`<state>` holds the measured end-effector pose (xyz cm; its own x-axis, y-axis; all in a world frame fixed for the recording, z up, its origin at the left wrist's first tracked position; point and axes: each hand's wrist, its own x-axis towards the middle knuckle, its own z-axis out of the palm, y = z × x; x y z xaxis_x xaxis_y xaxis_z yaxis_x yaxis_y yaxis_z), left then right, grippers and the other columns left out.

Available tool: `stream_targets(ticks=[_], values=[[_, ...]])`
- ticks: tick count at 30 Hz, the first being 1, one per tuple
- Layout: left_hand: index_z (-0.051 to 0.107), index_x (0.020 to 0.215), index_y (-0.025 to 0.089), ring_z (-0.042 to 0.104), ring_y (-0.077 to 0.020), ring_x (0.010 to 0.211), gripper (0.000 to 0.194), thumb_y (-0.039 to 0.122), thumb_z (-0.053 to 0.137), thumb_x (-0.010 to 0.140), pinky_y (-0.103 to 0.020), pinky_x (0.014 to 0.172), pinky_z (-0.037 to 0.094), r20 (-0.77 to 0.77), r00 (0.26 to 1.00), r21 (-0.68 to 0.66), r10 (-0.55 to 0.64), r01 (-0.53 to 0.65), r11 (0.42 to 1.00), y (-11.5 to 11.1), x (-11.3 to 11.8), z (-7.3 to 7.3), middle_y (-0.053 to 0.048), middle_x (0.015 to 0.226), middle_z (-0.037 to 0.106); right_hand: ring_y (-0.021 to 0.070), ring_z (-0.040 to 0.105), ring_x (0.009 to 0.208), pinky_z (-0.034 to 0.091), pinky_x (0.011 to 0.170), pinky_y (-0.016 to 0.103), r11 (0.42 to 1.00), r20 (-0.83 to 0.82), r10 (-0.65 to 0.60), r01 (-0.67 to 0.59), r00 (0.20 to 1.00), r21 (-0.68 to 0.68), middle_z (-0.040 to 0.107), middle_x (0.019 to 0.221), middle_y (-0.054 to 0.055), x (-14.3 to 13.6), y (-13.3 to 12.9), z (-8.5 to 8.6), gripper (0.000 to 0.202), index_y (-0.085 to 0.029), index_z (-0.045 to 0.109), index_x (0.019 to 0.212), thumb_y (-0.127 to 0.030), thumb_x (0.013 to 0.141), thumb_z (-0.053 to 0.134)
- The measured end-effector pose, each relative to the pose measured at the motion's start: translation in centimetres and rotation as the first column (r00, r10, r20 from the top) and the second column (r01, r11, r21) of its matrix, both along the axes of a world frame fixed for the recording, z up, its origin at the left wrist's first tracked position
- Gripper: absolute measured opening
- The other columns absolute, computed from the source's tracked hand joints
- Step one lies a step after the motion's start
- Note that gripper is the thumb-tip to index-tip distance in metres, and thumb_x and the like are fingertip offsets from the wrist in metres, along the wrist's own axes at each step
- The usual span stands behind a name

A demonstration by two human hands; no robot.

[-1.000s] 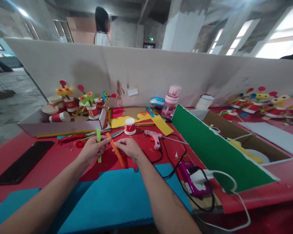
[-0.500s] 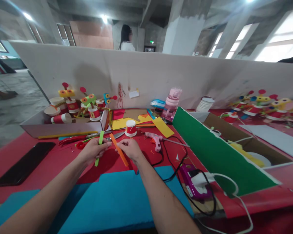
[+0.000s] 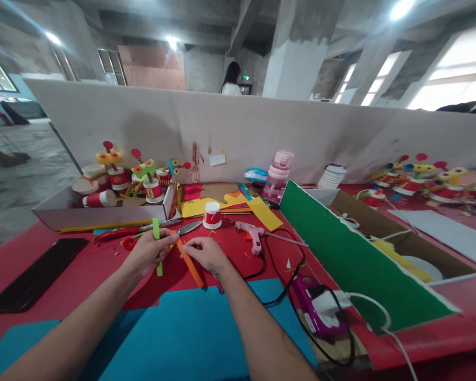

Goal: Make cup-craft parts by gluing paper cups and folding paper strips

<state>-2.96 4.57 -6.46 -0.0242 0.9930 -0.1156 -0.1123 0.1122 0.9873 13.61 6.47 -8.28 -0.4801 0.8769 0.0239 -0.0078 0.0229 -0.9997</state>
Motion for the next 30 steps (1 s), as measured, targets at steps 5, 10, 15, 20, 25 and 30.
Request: stream_targets(ticks=[5,10,15,20,25,30], values=[[0.053,0.066,0.016,0.028,-0.0026,0.030,0.029,0.033,0.076,0.060,-0.016,0.033,0.014,0.024,1.000,-0.010,0.019,-0.019,1.000,-0.1,0.6,-0.5,0.010,0.037,0.039,0.0139,0.057,0.065,0.042,0.060,0.024,0.978,0.134,-0.038,0.009,0.990,0.210,0.066,0.068,0.003,-0.3,0.0,-0.1,0.035,-0.014,0.068,0.071,-0.046,0.080,0.057],[0.053,0.067,0.016,0.027,-0.0024,0.032,0.026,0.029,0.076,0.061,-0.015,0.032,0.015,0.152,0.981,0.057,0.118,-0.128,0.990,0.3,-0.6,0.2,0.010,0.039,0.039,0.0117,0.055,0.056,0.042,0.051,0.022,0.992,0.215,-0.035,0.008,0.976,0.123,0.065,0.067,0.005,0.2,0.1,0.0,0.036,-0.014,0.072,0.076,-0.047,0.080,0.058],[0.050,0.063,0.015,0.031,-0.0015,0.035,0.026,0.022,0.075,0.061,-0.014,0.030,0.017,0.288,0.933,0.131,0.216,-0.262,0.956,1.2,-3.4,1.0,0.007,0.050,0.045,0.0112,0.055,0.053,0.042,0.051,0.023,0.993,0.269,-0.016,-0.017,0.963,0.120,0.064,0.062,0.004,1.6,0.6,0.6,0.036,-0.013,0.073,0.075,-0.047,0.078,0.060],[0.046,0.062,0.016,0.029,-0.0015,0.036,0.027,0.021,0.073,0.063,-0.013,0.029,0.018,0.379,0.911,0.149,0.166,-0.237,0.960,1.4,-4.2,1.7,0.008,0.050,0.041,0.0114,0.053,0.058,0.041,0.055,0.023,0.975,0.159,-0.166,0.138,0.973,0.175,0.066,0.065,0.004,2.6,1.0,1.4,0.041,-0.015,0.070,0.066,-0.052,0.078,0.058],[0.046,0.065,0.017,0.029,-0.0018,0.033,0.030,0.027,0.075,0.064,-0.013,0.030,0.016,0.245,0.968,0.047,0.051,-0.064,0.997,0.4,-1.3,0.9,0.009,0.046,0.040,0.0116,0.054,0.062,0.042,0.060,0.023,0.999,0.050,-0.005,0.002,0.999,0.044,0.067,0.072,0.005,1.2,0.4,1.0,0.046,-0.014,0.072,0.081,-0.056,0.081,0.053],[0.047,0.068,0.017,0.028,-0.0018,0.031,0.035,0.037,0.076,0.063,-0.015,0.031,0.014,0.140,0.990,0.011,0.010,-0.011,1.000,-0.4,1.2,0.0,0.008,0.046,0.043,0.0127,0.054,0.063,0.040,0.061,0.023,0.996,0.084,0.006,-0.013,0.996,0.091,0.065,0.066,0.002,0.4,0.0,0.4,0.032,-0.014,0.070,0.072,-0.045,0.077,0.063]])
